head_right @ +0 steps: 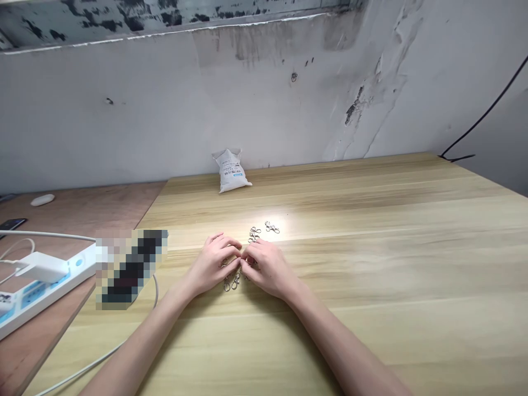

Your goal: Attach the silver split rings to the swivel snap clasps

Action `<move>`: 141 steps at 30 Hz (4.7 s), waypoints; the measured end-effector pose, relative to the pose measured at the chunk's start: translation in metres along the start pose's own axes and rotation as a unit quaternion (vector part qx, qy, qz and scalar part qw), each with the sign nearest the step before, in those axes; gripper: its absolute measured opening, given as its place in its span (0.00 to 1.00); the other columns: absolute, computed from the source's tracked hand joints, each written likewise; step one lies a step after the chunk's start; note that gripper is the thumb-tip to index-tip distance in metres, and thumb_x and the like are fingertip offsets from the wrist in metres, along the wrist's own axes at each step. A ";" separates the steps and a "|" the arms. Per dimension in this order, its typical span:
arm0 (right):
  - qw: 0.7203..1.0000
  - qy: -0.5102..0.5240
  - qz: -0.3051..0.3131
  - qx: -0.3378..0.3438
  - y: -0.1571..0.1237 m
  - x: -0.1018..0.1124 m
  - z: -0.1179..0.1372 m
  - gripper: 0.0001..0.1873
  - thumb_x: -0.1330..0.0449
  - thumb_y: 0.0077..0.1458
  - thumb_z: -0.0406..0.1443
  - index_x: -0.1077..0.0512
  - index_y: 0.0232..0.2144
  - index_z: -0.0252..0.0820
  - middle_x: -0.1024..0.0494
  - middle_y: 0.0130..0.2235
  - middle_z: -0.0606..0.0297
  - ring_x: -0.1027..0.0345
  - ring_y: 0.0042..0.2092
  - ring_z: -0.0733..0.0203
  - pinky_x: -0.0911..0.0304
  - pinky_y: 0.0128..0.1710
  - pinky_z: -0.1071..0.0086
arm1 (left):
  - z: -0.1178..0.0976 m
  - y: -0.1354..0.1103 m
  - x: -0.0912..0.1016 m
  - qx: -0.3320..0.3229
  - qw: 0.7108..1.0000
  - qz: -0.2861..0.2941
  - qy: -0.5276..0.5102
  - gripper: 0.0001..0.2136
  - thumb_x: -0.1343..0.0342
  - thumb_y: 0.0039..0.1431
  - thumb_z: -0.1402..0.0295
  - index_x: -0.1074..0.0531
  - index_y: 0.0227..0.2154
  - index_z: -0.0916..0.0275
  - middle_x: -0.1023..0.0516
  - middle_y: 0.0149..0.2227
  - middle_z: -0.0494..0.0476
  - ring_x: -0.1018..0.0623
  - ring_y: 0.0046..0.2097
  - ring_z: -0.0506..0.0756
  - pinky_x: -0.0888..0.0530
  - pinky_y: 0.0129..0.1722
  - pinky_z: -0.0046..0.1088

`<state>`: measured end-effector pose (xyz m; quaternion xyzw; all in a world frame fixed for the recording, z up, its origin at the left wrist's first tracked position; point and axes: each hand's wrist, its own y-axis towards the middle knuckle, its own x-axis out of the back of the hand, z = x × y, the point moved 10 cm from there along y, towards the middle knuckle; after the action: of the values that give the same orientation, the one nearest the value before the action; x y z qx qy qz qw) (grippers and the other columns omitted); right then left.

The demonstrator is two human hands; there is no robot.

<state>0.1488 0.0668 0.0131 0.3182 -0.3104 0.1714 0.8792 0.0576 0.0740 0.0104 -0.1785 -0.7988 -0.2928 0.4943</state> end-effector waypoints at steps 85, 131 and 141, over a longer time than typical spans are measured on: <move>0.974 0.166 -0.100 -0.118 -0.005 0.011 -0.024 0.05 0.39 0.55 0.33 0.22 0.32 0.43 0.24 0.31 0.62 0.31 0.34 0.61 0.29 0.29 0.71 | -0.007 0.001 0.022 -0.023 0.994 -0.098 -0.030 0.03 0.45 0.60 0.72 0.27 0.33 0.59 0.20 0.39 0.51 0.23 0.42 0.52 0.38 0.57 0.42; 0.973 0.129 -0.115 -0.154 -0.004 0.012 -0.023 0.04 0.42 0.53 0.31 0.30 0.27 0.42 0.26 0.28 0.66 0.32 0.30 0.64 0.35 0.26 0.72 | -0.022 0.003 0.032 -0.010 0.990 -0.130 0.048 0.04 0.46 0.58 0.73 0.29 0.30 0.58 0.20 0.34 0.49 0.21 0.39 0.53 0.36 0.56 0.42; 0.986 0.076 -0.101 -0.112 -0.002 0.011 -0.012 0.05 0.42 0.54 0.31 0.30 0.26 0.43 0.26 0.29 0.65 0.34 0.32 0.62 0.35 0.30 0.70 | -0.022 0.002 0.031 -0.005 0.991 -0.129 0.036 0.03 0.46 0.57 0.73 0.30 0.29 0.59 0.21 0.34 0.49 0.22 0.38 0.52 0.37 0.57 0.41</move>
<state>0.1630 0.0744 0.0126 0.2333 -0.2259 0.0692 0.9433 0.0603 0.0615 0.0459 -0.0656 -0.7953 -0.3642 0.4802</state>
